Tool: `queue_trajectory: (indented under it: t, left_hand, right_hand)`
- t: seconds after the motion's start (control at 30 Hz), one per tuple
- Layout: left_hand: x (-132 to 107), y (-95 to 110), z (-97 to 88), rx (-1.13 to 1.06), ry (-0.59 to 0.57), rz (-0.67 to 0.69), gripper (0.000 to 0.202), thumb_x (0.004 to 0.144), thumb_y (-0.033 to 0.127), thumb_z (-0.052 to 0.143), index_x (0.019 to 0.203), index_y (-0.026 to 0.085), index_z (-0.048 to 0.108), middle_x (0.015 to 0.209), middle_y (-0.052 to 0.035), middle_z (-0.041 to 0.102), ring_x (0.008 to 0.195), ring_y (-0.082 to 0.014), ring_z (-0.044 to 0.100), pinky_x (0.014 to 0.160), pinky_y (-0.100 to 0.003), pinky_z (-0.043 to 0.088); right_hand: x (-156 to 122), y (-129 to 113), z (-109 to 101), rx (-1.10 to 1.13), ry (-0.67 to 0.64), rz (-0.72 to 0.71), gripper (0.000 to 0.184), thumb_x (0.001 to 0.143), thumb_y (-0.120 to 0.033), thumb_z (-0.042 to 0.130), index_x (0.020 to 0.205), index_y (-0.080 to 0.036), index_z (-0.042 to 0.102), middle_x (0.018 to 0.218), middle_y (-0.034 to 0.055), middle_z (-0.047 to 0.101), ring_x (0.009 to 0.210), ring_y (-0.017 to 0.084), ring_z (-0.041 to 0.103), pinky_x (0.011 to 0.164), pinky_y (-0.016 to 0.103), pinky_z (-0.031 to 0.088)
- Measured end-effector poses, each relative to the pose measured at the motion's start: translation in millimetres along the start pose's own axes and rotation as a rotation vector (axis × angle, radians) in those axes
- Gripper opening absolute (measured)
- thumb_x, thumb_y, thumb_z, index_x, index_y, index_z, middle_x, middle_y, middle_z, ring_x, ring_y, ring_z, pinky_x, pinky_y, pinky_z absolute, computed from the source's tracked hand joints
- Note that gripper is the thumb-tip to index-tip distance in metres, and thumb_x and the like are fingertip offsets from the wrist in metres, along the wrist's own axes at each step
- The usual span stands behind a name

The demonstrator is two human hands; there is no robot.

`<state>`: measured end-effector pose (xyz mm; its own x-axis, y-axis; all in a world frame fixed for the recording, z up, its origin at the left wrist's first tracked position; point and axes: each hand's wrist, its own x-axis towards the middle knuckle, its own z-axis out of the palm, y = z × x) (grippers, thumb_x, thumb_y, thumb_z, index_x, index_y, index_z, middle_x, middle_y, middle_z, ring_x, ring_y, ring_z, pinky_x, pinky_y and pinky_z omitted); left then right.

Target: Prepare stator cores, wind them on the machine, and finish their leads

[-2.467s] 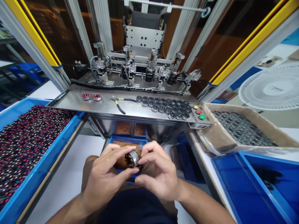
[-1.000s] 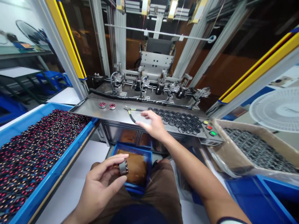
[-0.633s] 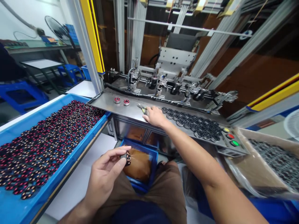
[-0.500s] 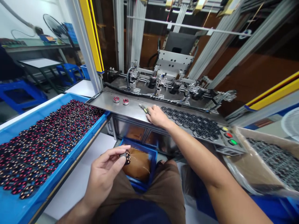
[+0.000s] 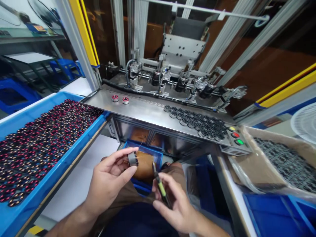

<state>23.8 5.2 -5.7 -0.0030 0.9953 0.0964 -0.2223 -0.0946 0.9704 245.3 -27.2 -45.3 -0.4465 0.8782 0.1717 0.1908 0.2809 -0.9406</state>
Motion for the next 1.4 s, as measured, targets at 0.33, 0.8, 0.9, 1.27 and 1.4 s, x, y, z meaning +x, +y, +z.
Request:
queue_trajectory:
  t: [0.33, 0.8, 0.9, 1.27, 1.4]
  left_hand:
    - [-5, 0, 12.3, 0.094, -0.042, 0.0, 0.036, 0.08, 0.012, 0.071, 0.113, 0.024, 0.068, 0.115, -0.0028, 0.073, 0.101, -0.0147, 0.07, 0.09, -0.019, 0.056]
    - [-7, 0, 7.6, 0.044, -0.029, -0.03, 0.037, 0.079, 0.011, 0.072, 0.113, 0.025, 0.069, 0.115, -0.0033, 0.073, 0.101, -0.0156, 0.07, 0.089, -0.02, 0.055]
    - [-8, -4, 4.5, 0.005, -0.037, 0.003, 0.034, 0.08, 0.013, 0.07, 0.112, 0.024, 0.068, 0.119, -0.0059, 0.071, 0.109, -0.0199, 0.067, 0.094, -0.027, 0.054]
    - [-13, -2, 4.4, 0.135, -0.027, 0.158, 0.027, 0.086, 0.009, 0.062, 0.104, 0.029, 0.068, 0.118, 0.001, 0.07, 0.116, -0.0151, 0.062, 0.103, -0.026, 0.048]
    - [-13, 0, 3.6, 0.209, -0.045, 0.187, 0.028, 0.085, 0.008, 0.062, 0.103, 0.028, 0.068, 0.118, 0.0006, 0.07, 0.115, -0.0155, 0.062, 0.103, -0.026, 0.048]
  right_hand:
    - [6, -8, 4, -0.13, 0.05, -0.264, 0.081, 0.066, -0.01, 0.058, 0.143, -0.021, 0.037, 0.115, 0.0109, 0.062, 0.104, 0.023, 0.063, 0.093, 0.035, 0.052]
    - [10, -7, 10, -0.164, 0.035, -0.24, 0.071, 0.068, -0.007, 0.052, 0.138, -0.019, 0.045, 0.085, 0.0063, 0.064, 0.07, 0.019, 0.061, 0.065, 0.031, 0.054]
    - [10, -8, 10, -0.155, 0.038, -0.226, 0.073, 0.067, -0.006, 0.052, 0.138, -0.02, 0.043, 0.084, 0.006, 0.063, 0.072, 0.019, 0.062, 0.065, 0.031, 0.055]
    - [15, -20, 9, -0.176, 0.054, -0.285, 0.08, 0.064, -0.008, 0.051, 0.142, -0.02, 0.039, 0.101, 0.0092, 0.063, 0.093, 0.023, 0.062, 0.074, 0.031, 0.055]
    - [18, -18, 8, -0.159, 0.045, -0.312, 0.08, 0.062, -0.007, 0.051, 0.14, -0.022, 0.04, 0.091, 0.0065, 0.06, 0.081, 0.02, 0.06, 0.065, 0.029, 0.052]
